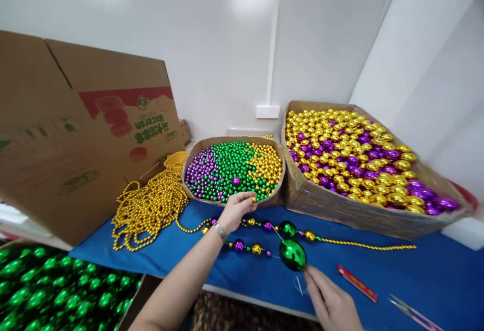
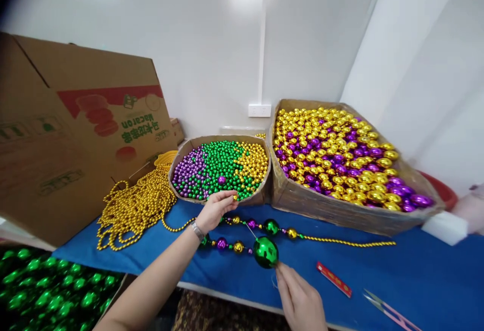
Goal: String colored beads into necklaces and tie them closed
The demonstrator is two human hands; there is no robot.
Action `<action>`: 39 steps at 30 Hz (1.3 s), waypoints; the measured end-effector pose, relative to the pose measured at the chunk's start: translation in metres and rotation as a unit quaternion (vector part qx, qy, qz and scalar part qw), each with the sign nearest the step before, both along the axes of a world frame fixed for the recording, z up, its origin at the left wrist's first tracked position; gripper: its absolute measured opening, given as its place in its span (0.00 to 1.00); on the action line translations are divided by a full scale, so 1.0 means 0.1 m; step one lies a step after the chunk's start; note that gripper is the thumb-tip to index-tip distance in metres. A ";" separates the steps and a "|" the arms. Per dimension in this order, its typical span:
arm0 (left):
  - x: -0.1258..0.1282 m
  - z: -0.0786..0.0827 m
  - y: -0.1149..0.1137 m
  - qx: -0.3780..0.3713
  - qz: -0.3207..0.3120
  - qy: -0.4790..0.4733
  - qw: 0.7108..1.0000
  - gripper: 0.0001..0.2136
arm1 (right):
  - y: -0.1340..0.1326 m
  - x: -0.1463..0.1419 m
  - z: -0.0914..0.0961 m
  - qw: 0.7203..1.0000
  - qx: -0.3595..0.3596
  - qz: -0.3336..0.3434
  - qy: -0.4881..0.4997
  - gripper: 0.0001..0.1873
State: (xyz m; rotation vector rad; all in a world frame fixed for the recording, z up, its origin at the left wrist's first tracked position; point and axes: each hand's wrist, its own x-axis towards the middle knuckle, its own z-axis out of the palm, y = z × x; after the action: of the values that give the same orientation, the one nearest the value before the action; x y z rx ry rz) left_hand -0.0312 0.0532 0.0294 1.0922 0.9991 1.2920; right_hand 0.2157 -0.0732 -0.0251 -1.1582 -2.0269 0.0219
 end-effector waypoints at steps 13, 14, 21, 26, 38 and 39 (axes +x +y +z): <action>0.00 0.02 0.09 -0.001 0.023 0.005 1.000 0.17 | 0.02 -0.04 -0.03 1.000 -0.019 -0.002 0.007 0.18; 0.02 0.03 0.15 0.006 0.030 0.018 0.999 0.16 | 0.02 -0.04 -0.03 1.000 -0.019 -0.002 0.007 0.19; 0.18 0.04 0.59 0.030 0.055 0.082 0.995 0.10 | 0.05 -0.01 -0.03 1.000 0.000 0.003 0.008 0.19; 0.27 0.03 0.70 0.029 0.048 0.083 0.995 0.06 | 0.05 -0.01 -0.02 1.000 -0.008 0.003 0.010 0.20; 0.29 0.14 -0.24 -0.070 -0.080 -0.138 0.985 0.15 | 0.08 -0.04 -0.02 1.000 0.000 -0.013 0.017 0.17; 0.29 0.12 -0.30 -0.083 -0.086 -0.162 0.979 0.15 | 0.08 -0.04 -0.02 1.000 0.006 -0.011 0.015 0.17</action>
State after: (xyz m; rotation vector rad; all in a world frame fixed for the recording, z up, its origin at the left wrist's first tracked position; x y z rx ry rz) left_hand -0.0025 0.0230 0.0415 0.7897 0.7361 1.1773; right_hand 0.2116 -0.0655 -0.0270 -1.1669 -1.9843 0.0161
